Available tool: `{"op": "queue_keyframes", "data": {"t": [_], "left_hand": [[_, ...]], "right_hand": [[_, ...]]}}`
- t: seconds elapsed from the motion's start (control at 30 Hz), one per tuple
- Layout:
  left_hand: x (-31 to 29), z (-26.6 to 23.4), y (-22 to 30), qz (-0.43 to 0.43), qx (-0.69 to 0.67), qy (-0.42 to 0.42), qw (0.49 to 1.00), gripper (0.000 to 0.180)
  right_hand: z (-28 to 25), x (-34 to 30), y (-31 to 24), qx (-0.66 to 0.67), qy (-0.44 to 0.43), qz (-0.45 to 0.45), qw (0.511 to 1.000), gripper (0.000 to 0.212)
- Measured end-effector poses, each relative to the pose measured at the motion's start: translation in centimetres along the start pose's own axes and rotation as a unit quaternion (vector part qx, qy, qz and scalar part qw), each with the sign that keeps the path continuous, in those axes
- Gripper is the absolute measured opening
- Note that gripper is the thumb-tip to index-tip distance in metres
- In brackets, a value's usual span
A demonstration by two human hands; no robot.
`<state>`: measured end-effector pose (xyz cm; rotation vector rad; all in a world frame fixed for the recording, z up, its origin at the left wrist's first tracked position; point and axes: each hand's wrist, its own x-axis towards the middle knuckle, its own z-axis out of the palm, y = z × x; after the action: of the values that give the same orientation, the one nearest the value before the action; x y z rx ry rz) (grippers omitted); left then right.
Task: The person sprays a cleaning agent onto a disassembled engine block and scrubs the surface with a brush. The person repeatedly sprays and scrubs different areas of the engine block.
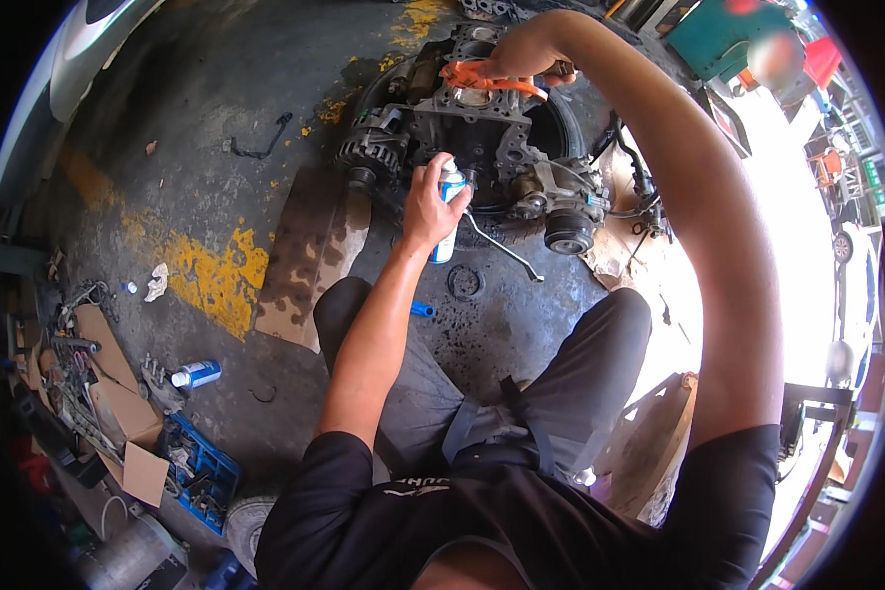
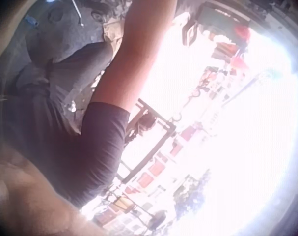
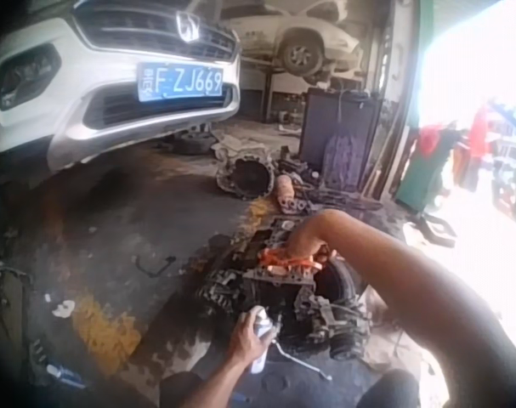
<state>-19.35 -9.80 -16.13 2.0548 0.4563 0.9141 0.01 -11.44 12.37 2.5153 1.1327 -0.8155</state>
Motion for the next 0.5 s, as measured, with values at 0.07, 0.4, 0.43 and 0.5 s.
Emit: {"op": "queue_keyframes", "data": {"t": [0.07,0.4,0.43,0.5], "left_hand": [[0.0,0.0,0.0,-0.003,-0.001,-0.004,1.0,0.061],[0.3,0.4,2.4,0.072,-0.028,0.034,0.996,0.059],[0.5,0.4,3.2,0.079,-0.05,0.04,0.995,0.058],[1.1,0.1,5.0,0.096,-0.086,0.06,0.99,0.057]], "right_hand": [[0.0,-0.1,0.0,-0.001,-0.002,-0.003,1.0,0.054],[-0.4,-0.5,-0.8,-0.025,-0.037,-0.001,0.999,0.047],[-0.4,-0.6,-0.9,-0.029,-0.035,0.0,0.999,0.047],[-0.4,-0.5,-1.2,-0.039,-0.03,0.01,0.999,0.046]]}}
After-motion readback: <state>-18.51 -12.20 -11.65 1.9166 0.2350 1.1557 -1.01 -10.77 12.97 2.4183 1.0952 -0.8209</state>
